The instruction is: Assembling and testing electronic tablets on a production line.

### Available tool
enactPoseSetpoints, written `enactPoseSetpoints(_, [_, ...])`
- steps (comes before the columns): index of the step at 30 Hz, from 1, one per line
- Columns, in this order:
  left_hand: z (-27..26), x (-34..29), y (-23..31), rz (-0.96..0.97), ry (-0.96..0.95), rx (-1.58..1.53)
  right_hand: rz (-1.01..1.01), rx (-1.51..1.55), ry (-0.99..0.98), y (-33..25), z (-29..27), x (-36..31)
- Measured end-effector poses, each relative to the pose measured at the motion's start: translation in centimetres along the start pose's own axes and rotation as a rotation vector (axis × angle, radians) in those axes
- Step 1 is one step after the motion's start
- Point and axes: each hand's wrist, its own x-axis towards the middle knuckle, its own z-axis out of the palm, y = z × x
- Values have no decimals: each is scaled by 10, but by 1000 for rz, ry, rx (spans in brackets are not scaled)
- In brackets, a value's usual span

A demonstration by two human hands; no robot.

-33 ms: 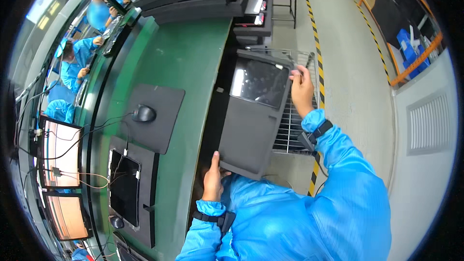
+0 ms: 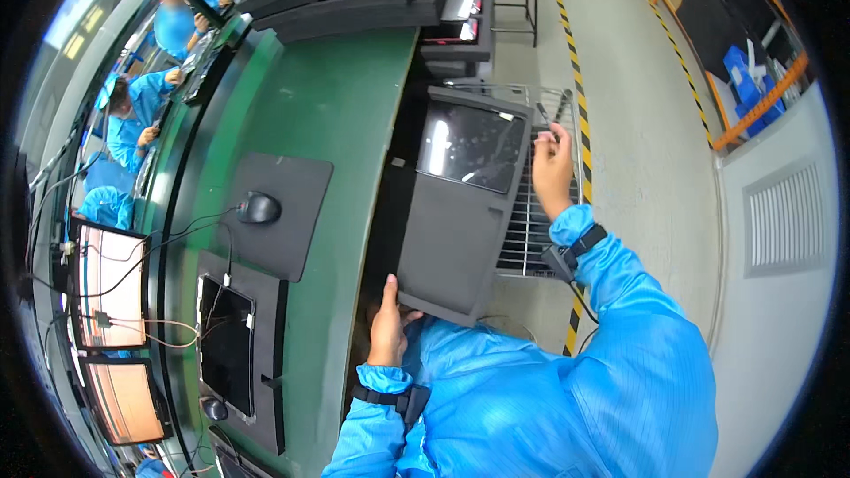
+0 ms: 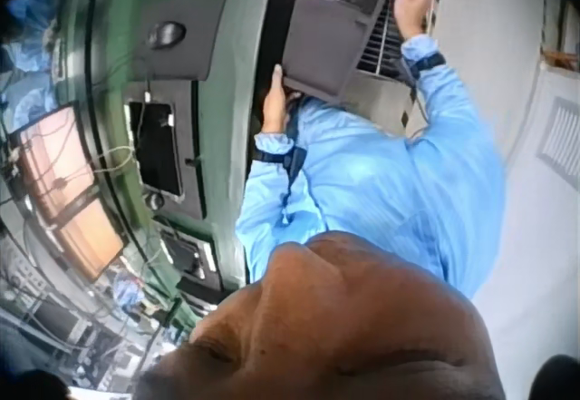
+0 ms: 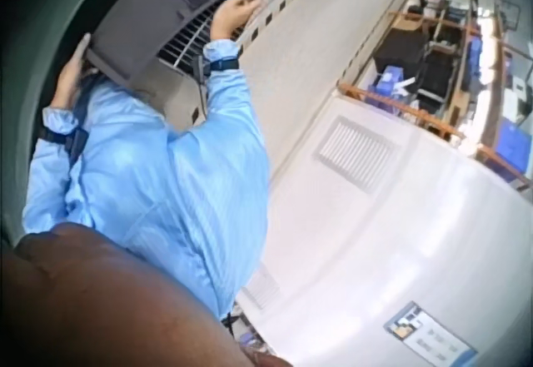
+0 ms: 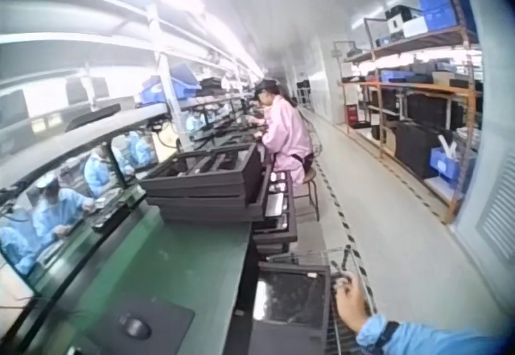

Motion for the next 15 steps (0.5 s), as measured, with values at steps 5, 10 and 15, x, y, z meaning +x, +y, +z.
enactPoseSetpoints(5, [0, -1, -1, 48, -24, -27, 167, 161, -89, -26, 31, -59])
enactPoseSetpoints(10, [0, -2, -9, 112, 15, -21, 172, 373, -82, -29, 40, -53])
enactPoseSetpoints(15, [6, 6, -3, 67, 123, 6, 177, 489, -116, -17, 83, -28])
